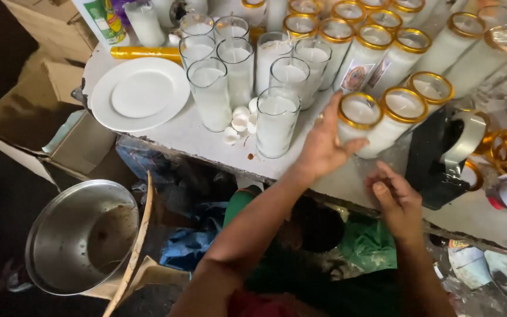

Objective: Placing gold lids onto glass candle jars and organizing them on a production table.

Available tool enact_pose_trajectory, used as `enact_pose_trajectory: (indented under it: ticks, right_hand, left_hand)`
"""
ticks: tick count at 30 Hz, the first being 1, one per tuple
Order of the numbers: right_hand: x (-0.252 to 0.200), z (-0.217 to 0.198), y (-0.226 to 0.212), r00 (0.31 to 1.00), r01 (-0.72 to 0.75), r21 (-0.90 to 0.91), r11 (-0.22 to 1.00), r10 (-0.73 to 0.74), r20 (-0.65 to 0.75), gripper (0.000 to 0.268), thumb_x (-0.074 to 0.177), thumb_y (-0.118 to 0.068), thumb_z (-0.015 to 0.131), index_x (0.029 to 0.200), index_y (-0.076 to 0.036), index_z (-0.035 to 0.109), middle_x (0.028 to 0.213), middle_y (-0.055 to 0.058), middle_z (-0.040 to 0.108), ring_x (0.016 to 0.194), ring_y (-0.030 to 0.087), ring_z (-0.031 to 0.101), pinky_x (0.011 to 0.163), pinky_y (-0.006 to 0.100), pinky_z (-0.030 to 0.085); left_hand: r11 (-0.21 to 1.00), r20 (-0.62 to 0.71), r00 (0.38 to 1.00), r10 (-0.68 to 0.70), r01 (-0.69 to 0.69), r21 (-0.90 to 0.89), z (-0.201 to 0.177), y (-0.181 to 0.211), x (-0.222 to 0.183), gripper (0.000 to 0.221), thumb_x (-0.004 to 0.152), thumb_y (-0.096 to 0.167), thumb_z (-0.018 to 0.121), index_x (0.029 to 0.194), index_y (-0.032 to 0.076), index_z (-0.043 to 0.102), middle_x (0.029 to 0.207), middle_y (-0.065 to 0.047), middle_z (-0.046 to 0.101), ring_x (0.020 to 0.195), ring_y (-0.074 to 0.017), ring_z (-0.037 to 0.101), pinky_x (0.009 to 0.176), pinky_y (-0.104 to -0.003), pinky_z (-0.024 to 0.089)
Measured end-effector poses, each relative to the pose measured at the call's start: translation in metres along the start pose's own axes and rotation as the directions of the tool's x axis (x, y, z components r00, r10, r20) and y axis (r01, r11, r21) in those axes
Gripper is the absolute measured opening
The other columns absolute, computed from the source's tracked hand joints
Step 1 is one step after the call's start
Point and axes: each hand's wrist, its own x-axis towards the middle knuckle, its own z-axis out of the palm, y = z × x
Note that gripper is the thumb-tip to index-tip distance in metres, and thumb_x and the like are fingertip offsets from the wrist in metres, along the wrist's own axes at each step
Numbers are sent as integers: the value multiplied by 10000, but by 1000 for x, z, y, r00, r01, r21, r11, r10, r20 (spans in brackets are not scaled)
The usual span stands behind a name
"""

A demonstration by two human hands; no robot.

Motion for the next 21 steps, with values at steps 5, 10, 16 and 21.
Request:
enact_pose_trajectory:
  ticks: [5, 10, 16, 21]
  right_hand:
    - [3, -1, 17, 998, -64, 158, 985, 65, -1, 411, 1023, -110, 643, 1392, 66, 603, 1104, 266, 681, 972, 327, 693, 941, 540, 540]
    - [0, -7, 19, 997, -71, 151, 986, 72, -4, 383, 1024, -41, 641, 1388, 71, 606, 1112, 266, 673, 993, 300, 668, 933, 527, 528]
    - [-2, -6, 18, 994, -100, 91, 991, 103, -25, 395, 970, -27, 715, 1352, 52, 653, 1059, 221, 688, 968, 251, 676, 910, 455, 560]
    - [9, 11, 5, 993, 115, -165, 979, -110, 40, 466, 920, -45, 800, 1364, 25, 678, 1064, 219, 728, 953, 276, 711, 866, 419, 581]
  left_hand:
    - [999, -36, 998, -44, 43, -19, 9, -21, 25, 1078, 771, 382, 841, 1631, 171, 225, 1541, -288, 469, 1429, -459, 473, 1252, -541, 357]
    - [993, -180, 976, 122, -119, 28, 11, -2, 7, 981, 798, 215, 818, 1584, 2, 269, 1509, -397, 427, 1408, -558, 441, 1224, -606, 358]
    - [903, -294, 873, 389, -298, 308, -6, -34, -50, 692, 932, 384, 703, 1485, 27, 488, 1481, -184, 524, 1449, -360, 453, 1252, -457, 331]
    - [886, -115, 933, 341, -278, 371, -35, -33, -65, 710, 914, 124, 728, 1522, -48, 406, 1476, -270, 520, 1410, -404, 496, 1194, -466, 409]
